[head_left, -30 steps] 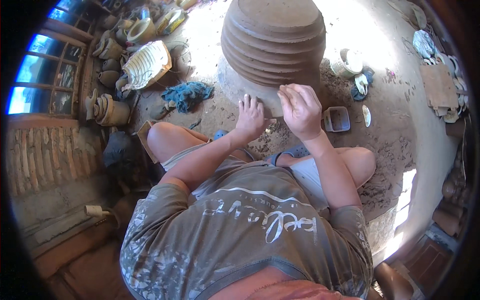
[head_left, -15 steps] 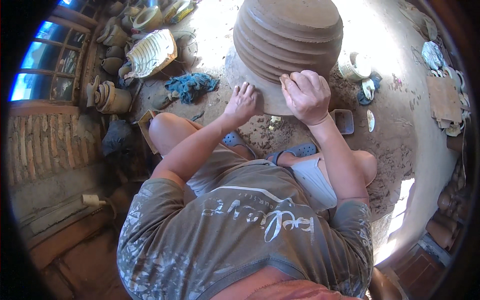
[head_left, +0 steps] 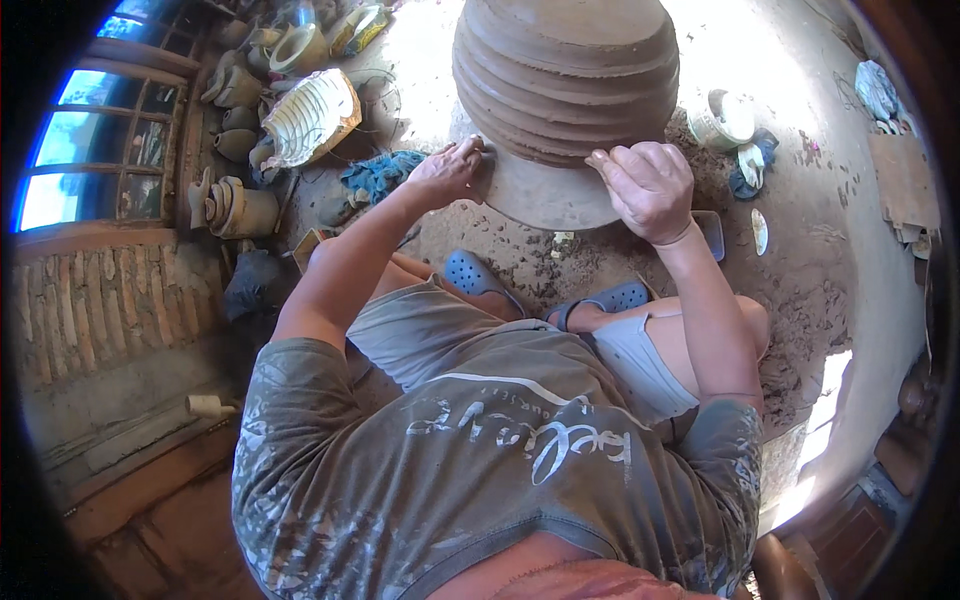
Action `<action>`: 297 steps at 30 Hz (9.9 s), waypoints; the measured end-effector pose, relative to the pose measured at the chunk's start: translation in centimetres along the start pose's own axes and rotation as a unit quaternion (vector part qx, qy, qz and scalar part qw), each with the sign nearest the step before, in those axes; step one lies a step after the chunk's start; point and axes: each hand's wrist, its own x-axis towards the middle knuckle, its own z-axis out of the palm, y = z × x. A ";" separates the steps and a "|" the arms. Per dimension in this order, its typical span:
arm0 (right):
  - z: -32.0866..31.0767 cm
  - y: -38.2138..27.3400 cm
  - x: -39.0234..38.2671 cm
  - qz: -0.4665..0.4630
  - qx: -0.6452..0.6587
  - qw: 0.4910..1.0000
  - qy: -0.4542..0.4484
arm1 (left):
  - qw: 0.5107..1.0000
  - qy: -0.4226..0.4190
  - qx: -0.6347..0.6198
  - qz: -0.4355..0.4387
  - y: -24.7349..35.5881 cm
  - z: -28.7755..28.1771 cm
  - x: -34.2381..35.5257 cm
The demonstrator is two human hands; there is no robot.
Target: The person shapes a large clay vessel on a pottery wheel by hand, pressing into the sides to create grooves and smoothing the edges. The person leans over the rotating clay, occasionally pausing to check the form and wiping their hands.
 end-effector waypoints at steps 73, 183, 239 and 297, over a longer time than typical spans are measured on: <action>-0.7 -9.9 -11.1 0.380 0.271 0.870 -0.158 | 0.644 -0.170 -0.739 -0.099 17.0 0.5 -0.2; 1.1 -12.0 -7.0 0.440 0.264 0.836 -0.195 | 0.758 -0.017 -0.652 -0.027 13.4 3.6 -3.4; 3.1 -7.4 -2.2 0.512 0.136 0.842 0.103 | 0.977 0.007 0.023 -0.214 12.5 4.0 0.4; 1.4 -12.1 -8.6 0.501 0.327 0.798 -0.064 | 0.905 0.174 -0.371 -0.111 9.2 2.5 -1.3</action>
